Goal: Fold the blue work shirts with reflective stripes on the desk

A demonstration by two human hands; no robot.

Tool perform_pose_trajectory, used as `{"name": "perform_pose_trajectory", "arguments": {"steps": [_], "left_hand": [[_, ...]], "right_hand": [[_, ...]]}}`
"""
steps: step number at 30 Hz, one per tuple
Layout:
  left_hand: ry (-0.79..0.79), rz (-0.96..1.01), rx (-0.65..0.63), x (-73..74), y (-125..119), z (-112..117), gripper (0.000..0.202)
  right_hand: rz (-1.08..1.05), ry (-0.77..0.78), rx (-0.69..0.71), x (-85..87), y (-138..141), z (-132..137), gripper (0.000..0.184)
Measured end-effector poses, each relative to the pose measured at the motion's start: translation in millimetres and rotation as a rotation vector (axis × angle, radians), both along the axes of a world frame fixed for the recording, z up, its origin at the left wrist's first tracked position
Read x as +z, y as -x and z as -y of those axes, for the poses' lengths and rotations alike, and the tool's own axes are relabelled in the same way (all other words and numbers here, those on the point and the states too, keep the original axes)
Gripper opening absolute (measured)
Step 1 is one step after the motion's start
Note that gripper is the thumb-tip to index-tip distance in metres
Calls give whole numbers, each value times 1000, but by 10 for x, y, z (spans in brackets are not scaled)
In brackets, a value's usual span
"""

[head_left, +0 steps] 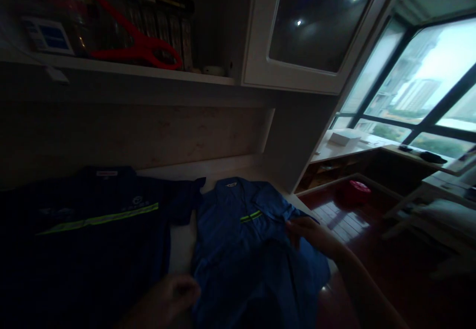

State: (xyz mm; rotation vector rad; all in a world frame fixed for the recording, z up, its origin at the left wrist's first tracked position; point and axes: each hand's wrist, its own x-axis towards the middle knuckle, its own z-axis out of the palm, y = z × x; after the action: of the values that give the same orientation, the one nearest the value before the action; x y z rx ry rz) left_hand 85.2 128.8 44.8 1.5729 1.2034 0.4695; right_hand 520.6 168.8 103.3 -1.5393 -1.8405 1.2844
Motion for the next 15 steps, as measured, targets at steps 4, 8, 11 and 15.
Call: {"name": "perform_pose_trajectory", "arguments": {"steps": [4, 8, 11, 15], "left_hand": [[-183, -224, 334, -115, -292, -435, 57], [-332, -462, 403, -320, -772, -561, 64], [-368, -492, 398, -401, -936, -482, 52], [-328, -411, 329, -414, -791, -322, 46]], "right_hand": [[498, -361, -524, -476, -75, -643, 62], [802, -165, -444, -814, -39, -893, 79], [844, -161, -384, -902, -8, -837, 53], [797, -214, -287, -865, -4, -673, 36]]}}
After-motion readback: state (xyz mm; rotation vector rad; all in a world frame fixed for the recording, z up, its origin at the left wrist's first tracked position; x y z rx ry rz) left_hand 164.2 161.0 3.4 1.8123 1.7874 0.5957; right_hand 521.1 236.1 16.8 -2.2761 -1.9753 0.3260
